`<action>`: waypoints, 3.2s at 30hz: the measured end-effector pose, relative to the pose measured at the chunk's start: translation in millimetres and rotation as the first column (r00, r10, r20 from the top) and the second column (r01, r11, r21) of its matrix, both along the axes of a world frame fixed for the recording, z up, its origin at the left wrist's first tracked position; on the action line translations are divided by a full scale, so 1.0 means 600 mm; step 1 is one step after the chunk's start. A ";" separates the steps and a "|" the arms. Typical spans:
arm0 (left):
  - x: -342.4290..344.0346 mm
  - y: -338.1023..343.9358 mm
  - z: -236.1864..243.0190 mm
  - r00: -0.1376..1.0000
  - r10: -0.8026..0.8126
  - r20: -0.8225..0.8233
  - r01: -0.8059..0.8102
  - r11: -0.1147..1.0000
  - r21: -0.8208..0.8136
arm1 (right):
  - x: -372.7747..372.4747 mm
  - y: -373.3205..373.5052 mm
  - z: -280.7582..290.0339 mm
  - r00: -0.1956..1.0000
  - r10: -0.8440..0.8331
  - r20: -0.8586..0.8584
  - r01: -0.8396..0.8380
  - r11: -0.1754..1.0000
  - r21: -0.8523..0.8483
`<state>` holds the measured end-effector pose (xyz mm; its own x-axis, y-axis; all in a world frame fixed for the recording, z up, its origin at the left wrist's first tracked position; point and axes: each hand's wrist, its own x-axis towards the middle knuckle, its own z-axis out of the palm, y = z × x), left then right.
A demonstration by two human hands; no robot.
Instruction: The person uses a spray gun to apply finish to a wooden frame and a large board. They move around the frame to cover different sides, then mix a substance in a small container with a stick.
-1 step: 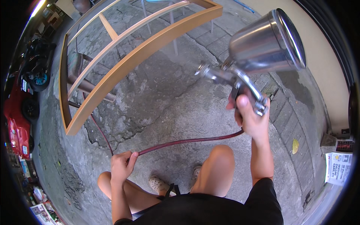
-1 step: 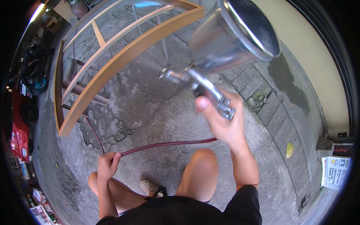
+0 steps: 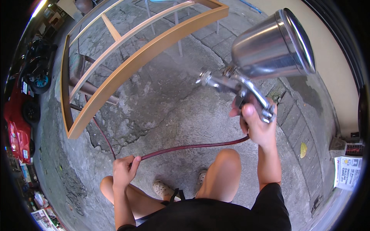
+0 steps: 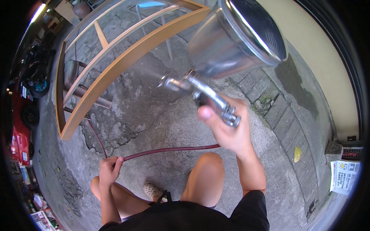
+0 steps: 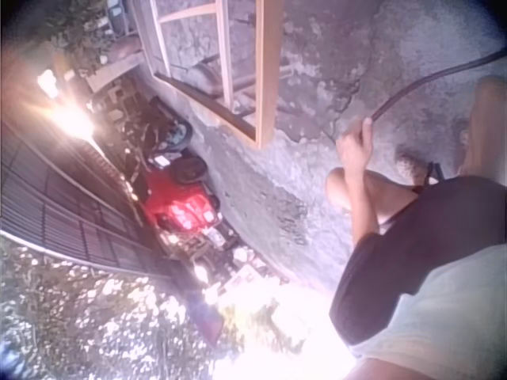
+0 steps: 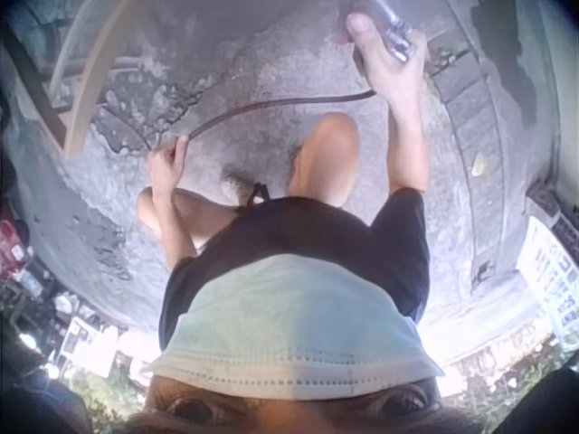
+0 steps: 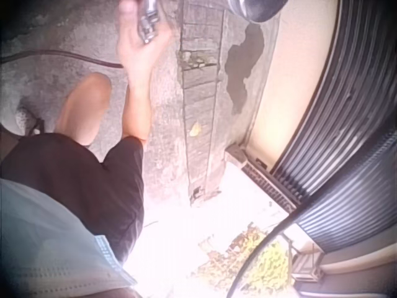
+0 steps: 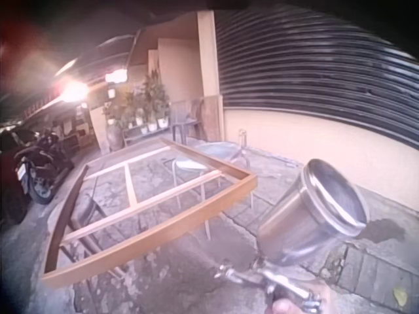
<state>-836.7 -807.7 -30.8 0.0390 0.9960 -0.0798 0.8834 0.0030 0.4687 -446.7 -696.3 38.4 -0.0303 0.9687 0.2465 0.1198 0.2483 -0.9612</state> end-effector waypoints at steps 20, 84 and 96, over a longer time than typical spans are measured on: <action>0.135 0.043 0.024 0.975 -0.108 0.196 0.092 0.992 0.085 | 0.156 0.285 0.011 0.641 -0.738 0.210 0.698 0.675 0.239; -0.024 -0.050 0.059 0.999 0.052 -0.003 -0.052 0.998 -0.034 | -0.028 -0.006 -0.036 0.989 -0.121 -0.081 0.116 0.991 -0.071; 0.040 -0.035 0.056 0.997 -0.043 0.058 0.044 0.999 -0.015 | 0.045 0.142 -0.036 0.848 -0.474 0.237 0.480 0.877 0.034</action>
